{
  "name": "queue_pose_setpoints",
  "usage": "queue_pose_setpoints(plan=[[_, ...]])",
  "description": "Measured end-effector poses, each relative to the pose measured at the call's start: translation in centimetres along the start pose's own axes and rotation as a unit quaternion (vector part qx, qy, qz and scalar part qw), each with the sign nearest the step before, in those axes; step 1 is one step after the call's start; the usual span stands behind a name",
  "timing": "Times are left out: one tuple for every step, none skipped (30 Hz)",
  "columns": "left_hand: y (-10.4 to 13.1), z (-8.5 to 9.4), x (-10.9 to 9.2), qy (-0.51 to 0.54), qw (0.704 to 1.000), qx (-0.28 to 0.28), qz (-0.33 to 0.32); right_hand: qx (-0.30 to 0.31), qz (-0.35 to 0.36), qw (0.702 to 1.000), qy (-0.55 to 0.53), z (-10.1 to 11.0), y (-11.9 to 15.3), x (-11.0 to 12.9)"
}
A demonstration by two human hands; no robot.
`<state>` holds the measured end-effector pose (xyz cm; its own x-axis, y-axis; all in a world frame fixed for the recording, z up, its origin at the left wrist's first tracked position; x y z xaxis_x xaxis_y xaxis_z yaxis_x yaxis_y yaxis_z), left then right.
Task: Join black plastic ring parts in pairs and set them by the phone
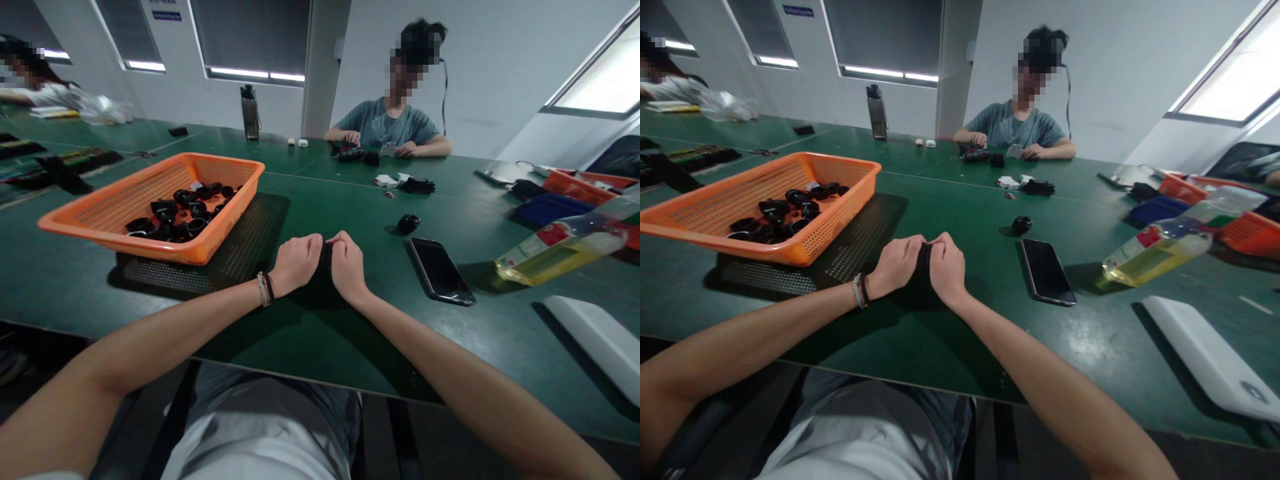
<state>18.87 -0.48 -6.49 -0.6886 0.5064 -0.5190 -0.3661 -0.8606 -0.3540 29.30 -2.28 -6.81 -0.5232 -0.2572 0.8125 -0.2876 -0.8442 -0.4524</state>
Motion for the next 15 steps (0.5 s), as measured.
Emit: queue_pose_setpoints(plan=[[0.0, -0.2, 0.3, 0.032, 0.999, 0.001, 0.015, 0.002, 0.007, 1.000, 0.012, 0.0, -0.1, 0.0], [-0.1, -0.4, 0.6, 0.067, 0.997, 0.004, 0.031, 0.002, 0.016, 1.000, 0.024, 0.0, -0.2, 0.0], [-0.1, -0.7, 0.9, 0.107, 0.993, 0.011, 0.051, 0.000, 0.028, 0.999, 0.037, 0.0, -0.3, 0.0], [-0.1, -1.2, 1.3, 0.152, 0.985, 0.022, 0.075, -0.002, 0.043, 0.998, 0.050, 0.1, -0.3, 0.2], [0.0, -1.7, 1.7, 0.200, 0.974, 0.037, 0.099, -0.005, 0.063, 0.996, 0.063, 0.2, -0.3, 0.4], [0.1, -2.4, 1.9, 0.245, 0.960, 0.057, 0.122, -0.005, 0.086, 0.993, 0.077, 0.2, -0.3, 0.6], [0.2, -3.0, 2.0, 0.286, 0.945, 0.077, 0.141, -0.001, 0.114, 0.989, 0.091, 0.3, -0.2, 1.0], [0.3, -3.5, 2.1, 0.320, 0.930, 0.096, 0.156, 0.004, 0.146, 0.984, 0.103, 0.2, 0.0, 1.4], [0.3, -3.9, 2.0, 0.345, 0.917, 0.110, 0.168, 0.012, 0.180, 0.977, 0.115, 0.2, 0.2, 1.8], [0.4, -4.2, 2.0, 0.365, 0.906, 0.120, 0.178, 0.019, 0.214, 0.969, 0.124, 0.2, 0.4, 2.3], [0.5, -4.5, 1.9, 0.382, 0.896, 0.127, 0.189, 0.023, 0.245, 0.960, 0.133, 0.2, 0.6, 2.7], [0.6, -4.7, 1.9, 0.397, 0.886, 0.132, 0.198, 0.025, 0.270, 0.952, 0.140, 0.2, 0.8, 3.0], [0.7, -4.8, 1.9, 0.407, 0.880, 0.135, 0.205, 0.028, 0.288, 0.946, 0.146, 0.3, 1.0, 3.2], [0.8, -4.9, 1.9, 0.411, 0.877, 0.136, 0.208, 0.030, 0.299, 0.942, 0.150, 0.2, 1.0, 3.4], [0.8, -4.9, 2.0, 0.406, 0.880, 0.135, 0.207, 0.033, 0.301, 0.941, 0.153, 0.2, 1.1, 3.4]])
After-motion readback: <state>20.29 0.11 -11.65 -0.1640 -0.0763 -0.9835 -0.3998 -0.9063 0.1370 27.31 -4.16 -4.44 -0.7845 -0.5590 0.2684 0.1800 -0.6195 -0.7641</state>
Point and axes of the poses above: each hand's wrist, its own y-axis away from the middle knuckle, its own z-axis out of the back of the hand, x = y × z, the point moved 9 cm from there along -y, towards the middle knuckle, and after that the axes turned 4 degrees about -z, right-handed, at the moved point
